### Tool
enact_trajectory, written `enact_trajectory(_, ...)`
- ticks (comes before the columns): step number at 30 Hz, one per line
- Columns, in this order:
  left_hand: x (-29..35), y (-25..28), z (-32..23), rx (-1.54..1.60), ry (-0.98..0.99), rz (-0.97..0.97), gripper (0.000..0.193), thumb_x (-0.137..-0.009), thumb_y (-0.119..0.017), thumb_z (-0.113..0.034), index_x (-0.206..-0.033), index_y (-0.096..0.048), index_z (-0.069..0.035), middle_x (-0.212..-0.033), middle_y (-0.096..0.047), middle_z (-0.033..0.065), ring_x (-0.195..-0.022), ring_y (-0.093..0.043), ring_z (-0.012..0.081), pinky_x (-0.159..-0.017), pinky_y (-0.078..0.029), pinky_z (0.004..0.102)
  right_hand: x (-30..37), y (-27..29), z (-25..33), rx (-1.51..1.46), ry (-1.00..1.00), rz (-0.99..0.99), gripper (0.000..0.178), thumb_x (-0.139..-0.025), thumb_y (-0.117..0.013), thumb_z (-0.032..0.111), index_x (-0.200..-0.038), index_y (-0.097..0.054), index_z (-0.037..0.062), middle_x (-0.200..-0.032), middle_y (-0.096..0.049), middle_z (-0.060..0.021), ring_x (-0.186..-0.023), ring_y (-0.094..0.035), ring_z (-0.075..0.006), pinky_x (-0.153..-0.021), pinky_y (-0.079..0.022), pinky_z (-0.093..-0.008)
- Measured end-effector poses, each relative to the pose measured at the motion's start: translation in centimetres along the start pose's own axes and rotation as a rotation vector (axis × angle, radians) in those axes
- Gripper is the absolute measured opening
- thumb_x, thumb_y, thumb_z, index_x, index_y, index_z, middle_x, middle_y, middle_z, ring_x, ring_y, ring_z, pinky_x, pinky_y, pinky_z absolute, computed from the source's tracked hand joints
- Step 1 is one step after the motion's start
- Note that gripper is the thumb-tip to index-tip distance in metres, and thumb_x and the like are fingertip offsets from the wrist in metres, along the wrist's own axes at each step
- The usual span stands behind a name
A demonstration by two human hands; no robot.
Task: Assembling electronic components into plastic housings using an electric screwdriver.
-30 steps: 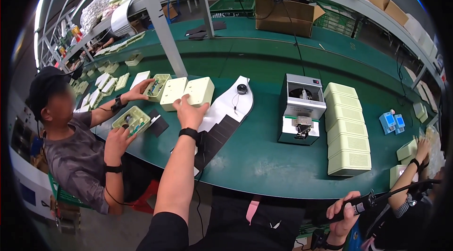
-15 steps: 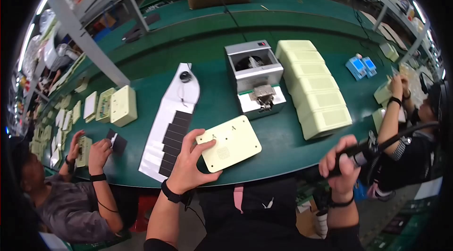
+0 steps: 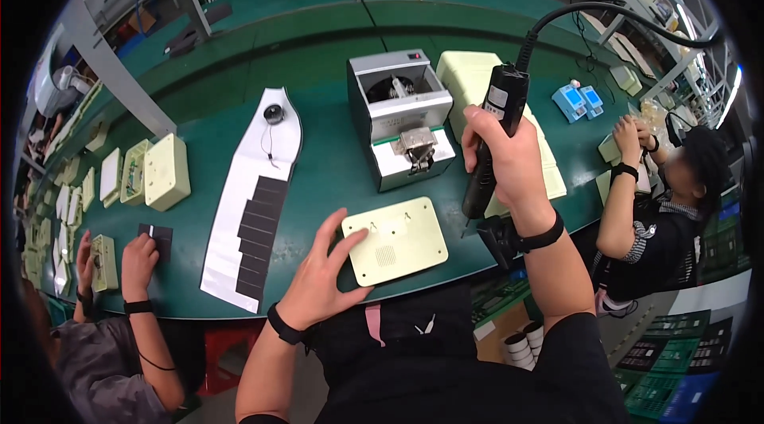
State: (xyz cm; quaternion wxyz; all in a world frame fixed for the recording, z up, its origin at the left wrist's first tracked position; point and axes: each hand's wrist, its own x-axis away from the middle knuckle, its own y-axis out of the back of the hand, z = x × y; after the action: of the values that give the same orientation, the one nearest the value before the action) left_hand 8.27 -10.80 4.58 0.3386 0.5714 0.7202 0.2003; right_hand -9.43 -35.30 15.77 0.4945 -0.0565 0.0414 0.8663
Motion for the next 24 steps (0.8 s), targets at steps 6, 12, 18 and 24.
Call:
enact_trajectory(6,-0.2,0.1,-0.5,0.008,0.062,0.019,0.101,-0.067,-0.096,-0.019,-0.154,-0.046,-0.009,-0.162,-0.031,0.0231,-0.140,-0.048,0.0451,-0.108,-0.052,0.0492,0.5,1.4,-2.9,0.015,-0.207,-0.066,0.030,-0.095,-0.074,0.027,-0.103,-0.063,0.0002,-0.083,-0.065,-0.0069,-0.054,-0.059,-0.0138,-0.050,-0.047,-0.0278)
enact_trajectory(12,-1.8,1.6,-0.8,0.070,0.149,0.104,0.114,-0.069,-0.094,-0.030,-0.161,-0.032,-0.004,-0.165,-0.032,0.0251,-0.149,-0.040,0.0421,-0.120,-0.039,0.0473,0.3,1.0,-5.0,0.116,-0.306,-0.023,0.036,-0.093,-0.077,0.028,-0.110,-0.062,-0.0006,-0.089,-0.066,-0.0070,-0.055,-0.063,-0.0151,-0.049,-0.049,-0.0282)
enact_trajectory(18,-5.0,1.1,1.5,0.175,0.215,0.131,0.113,-0.077,-0.088,-0.036,-0.164,-0.025,-0.003,-0.164,-0.036,0.0262,-0.152,-0.038,0.0384,-0.123,-0.035,0.0451,0.9,0.0,-4.1,0.240,-0.322,0.030,0.041,-0.093,-0.077,0.028,-0.116,-0.061,-0.0029,-0.090,-0.066,-0.0065,-0.054,-0.064,-0.0157,-0.048,-0.051,-0.0301)
enact_trajectory(24,-6.0,-0.2,1.4,0.232,0.199,0.238,0.116,-0.083,-0.083,-0.051,-0.163,-0.020,0.004,-0.167,-0.028,0.0280,-0.156,-0.030,0.0397,-0.126,-0.029,0.0430,1.5,0.1,-4.3,0.233,-0.344,0.069,0.041,-0.093,-0.076,0.026,-0.117,-0.061,-0.0030,-0.089,-0.067,-0.0065,-0.054,-0.065,-0.0151,-0.049,-0.052,-0.0296)
